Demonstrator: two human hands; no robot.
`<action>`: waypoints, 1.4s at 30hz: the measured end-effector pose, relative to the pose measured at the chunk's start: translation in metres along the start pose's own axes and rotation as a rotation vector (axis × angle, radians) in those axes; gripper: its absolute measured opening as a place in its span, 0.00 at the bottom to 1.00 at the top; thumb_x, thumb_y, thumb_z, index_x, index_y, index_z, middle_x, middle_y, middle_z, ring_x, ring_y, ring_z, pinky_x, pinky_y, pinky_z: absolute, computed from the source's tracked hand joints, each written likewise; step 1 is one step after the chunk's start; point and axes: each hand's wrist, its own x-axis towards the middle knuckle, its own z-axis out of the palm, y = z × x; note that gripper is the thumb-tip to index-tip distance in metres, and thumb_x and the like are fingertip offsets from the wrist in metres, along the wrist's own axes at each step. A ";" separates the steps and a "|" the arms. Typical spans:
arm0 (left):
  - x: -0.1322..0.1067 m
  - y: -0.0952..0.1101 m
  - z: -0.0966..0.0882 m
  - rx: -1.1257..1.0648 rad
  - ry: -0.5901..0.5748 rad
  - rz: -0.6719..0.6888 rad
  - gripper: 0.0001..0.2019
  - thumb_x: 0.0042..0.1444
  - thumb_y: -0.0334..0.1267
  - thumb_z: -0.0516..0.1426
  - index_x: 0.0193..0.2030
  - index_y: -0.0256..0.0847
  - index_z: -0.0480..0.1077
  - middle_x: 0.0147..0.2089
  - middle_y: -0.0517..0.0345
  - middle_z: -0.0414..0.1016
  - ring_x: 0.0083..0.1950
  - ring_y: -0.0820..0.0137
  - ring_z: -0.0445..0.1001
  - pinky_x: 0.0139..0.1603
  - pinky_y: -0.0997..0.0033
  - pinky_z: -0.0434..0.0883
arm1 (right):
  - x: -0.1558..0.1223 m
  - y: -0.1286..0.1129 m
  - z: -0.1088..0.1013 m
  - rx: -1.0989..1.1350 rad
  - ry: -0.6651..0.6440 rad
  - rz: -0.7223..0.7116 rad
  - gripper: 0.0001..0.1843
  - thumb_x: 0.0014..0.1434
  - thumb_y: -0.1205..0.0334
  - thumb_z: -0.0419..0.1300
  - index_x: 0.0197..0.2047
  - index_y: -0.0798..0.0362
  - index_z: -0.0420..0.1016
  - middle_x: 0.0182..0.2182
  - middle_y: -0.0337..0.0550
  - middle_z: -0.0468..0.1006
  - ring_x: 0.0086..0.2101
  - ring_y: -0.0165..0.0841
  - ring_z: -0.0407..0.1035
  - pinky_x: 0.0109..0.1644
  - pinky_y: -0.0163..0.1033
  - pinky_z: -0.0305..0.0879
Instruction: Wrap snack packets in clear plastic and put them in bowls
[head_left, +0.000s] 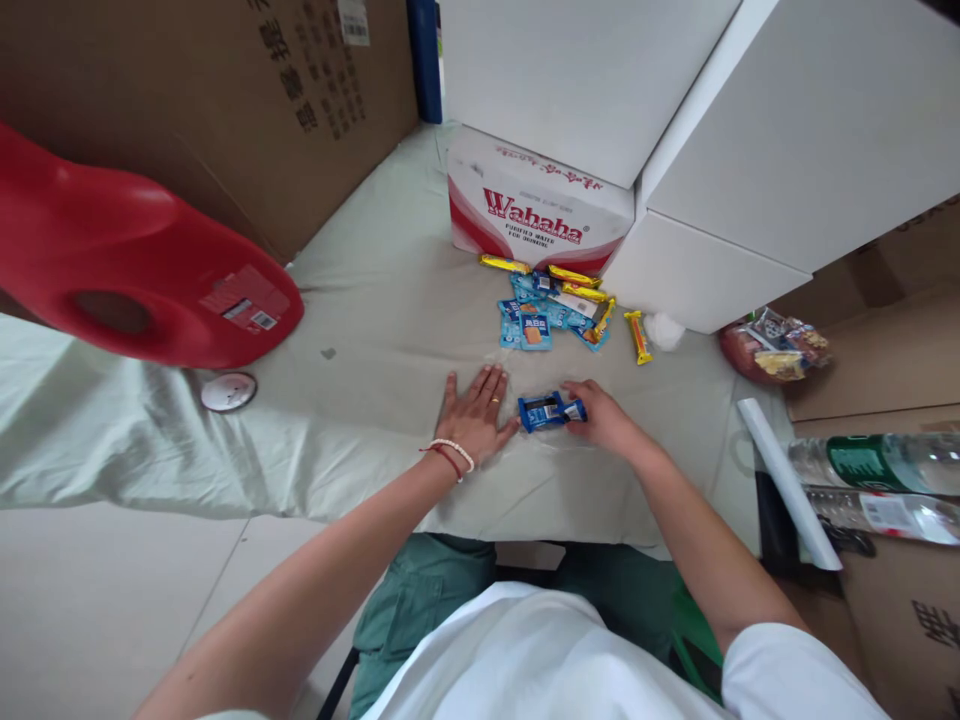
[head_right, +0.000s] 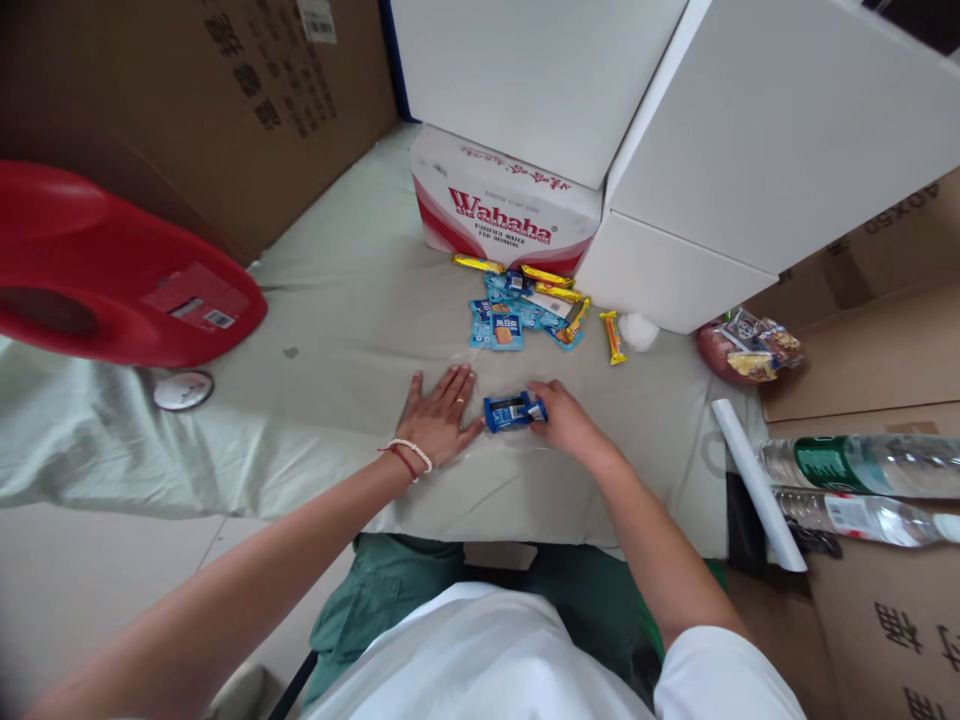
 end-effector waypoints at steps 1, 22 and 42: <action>0.000 0.000 0.000 -0.005 0.002 0.000 0.38 0.71 0.58 0.42 0.82 0.41 0.46 0.84 0.48 0.42 0.84 0.49 0.41 0.78 0.26 0.34 | -0.002 0.010 -0.006 0.090 0.008 0.038 0.39 0.54 0.65 0.71 0.68 0.52 0.68 0.52 0.51 0.76 0.43 0.37 0.73 0.50 0.42 0.71; -0.001 0.000 0.001 -0.004 0.027 0.008 0.37 0.72 0.57 0.42 0.82 0.41 0.46 0.83 0.47 0.43 0.84 0.51 0.43 0.79 0.27 0.33 | 0.008 0.002 0.022 -0.030 0.330 -0.096 0.35 0.64 0.44 0.65 0.69 0.50 0.69 0.56 0.57 0.74 0.57 0.50 0.69 0.62 0.57 0.68; -0.002 0.002 0.000 -0.021 0.048 0.008 0.36 0.72 0.54 0.42 0.82 0.42 0.46 0.83 0.46 0.45 0.83 0.53 0.45 0.79 0.29 0.31 | 0.016 -0.048 0.007 -0.425 -0.063 -0.230 0.31 0.60 0.58 0.71 0.65 0.52 0.74 0.58 0.58 0.74 0.58 0.54 0.62 0.59 0.55 0.60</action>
